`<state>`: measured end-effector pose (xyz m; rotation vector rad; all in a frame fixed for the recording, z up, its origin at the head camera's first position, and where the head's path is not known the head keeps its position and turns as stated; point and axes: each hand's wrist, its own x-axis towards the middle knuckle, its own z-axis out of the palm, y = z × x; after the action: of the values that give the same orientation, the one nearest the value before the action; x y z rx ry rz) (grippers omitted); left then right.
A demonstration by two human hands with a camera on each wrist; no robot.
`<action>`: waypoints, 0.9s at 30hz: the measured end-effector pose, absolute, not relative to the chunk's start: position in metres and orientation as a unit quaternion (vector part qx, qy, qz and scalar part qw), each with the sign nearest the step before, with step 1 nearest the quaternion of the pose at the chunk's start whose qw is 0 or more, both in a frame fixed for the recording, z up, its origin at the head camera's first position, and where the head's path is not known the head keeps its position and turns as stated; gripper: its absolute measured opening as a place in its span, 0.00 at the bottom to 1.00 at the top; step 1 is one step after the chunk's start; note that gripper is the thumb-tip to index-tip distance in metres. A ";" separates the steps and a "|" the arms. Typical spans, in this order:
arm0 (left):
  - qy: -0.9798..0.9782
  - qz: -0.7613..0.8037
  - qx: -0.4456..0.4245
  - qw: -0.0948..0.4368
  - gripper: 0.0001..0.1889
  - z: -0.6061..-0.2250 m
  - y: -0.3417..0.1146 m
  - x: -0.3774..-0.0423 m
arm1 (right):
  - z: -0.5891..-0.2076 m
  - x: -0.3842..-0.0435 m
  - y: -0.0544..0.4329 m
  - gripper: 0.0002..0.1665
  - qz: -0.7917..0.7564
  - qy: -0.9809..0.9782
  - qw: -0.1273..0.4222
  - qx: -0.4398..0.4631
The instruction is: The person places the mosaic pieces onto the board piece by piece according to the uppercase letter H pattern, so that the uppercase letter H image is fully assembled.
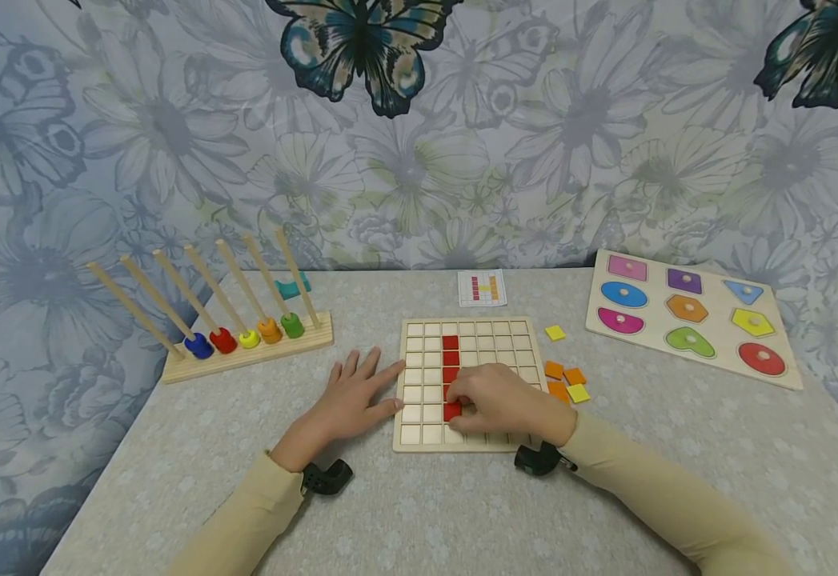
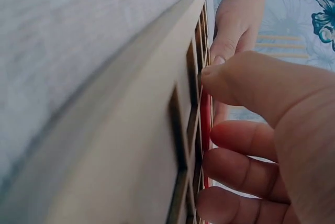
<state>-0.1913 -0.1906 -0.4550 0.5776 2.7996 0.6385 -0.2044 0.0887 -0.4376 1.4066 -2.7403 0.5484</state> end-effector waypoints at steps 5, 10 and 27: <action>0.951 0.215 0.197 0.105 0.33 -0.454 -0.190 -0.192 | -0.438 -0.204 0.089 0.09 0.175 -0.876 0.007 0.449; 0.950 0.216 0.196 0.107 0.33 -0.455 -0.191 -0.192 | -0.440 -0.204 0.089 0.10 0.169 -0.878 0.005 0.447; 0.950 0.217 0.199 0.099 0.33 -0.459 -0.192 -0.192 | -0.442 -0.207 0.091 0.09 0.184 -0.870 -0.001 0.457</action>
<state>-0.1918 -0.1917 -0.4591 0.5887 2.8113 0.6430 -0.2071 0.0905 -0.4417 1.4357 -2.7369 0.5796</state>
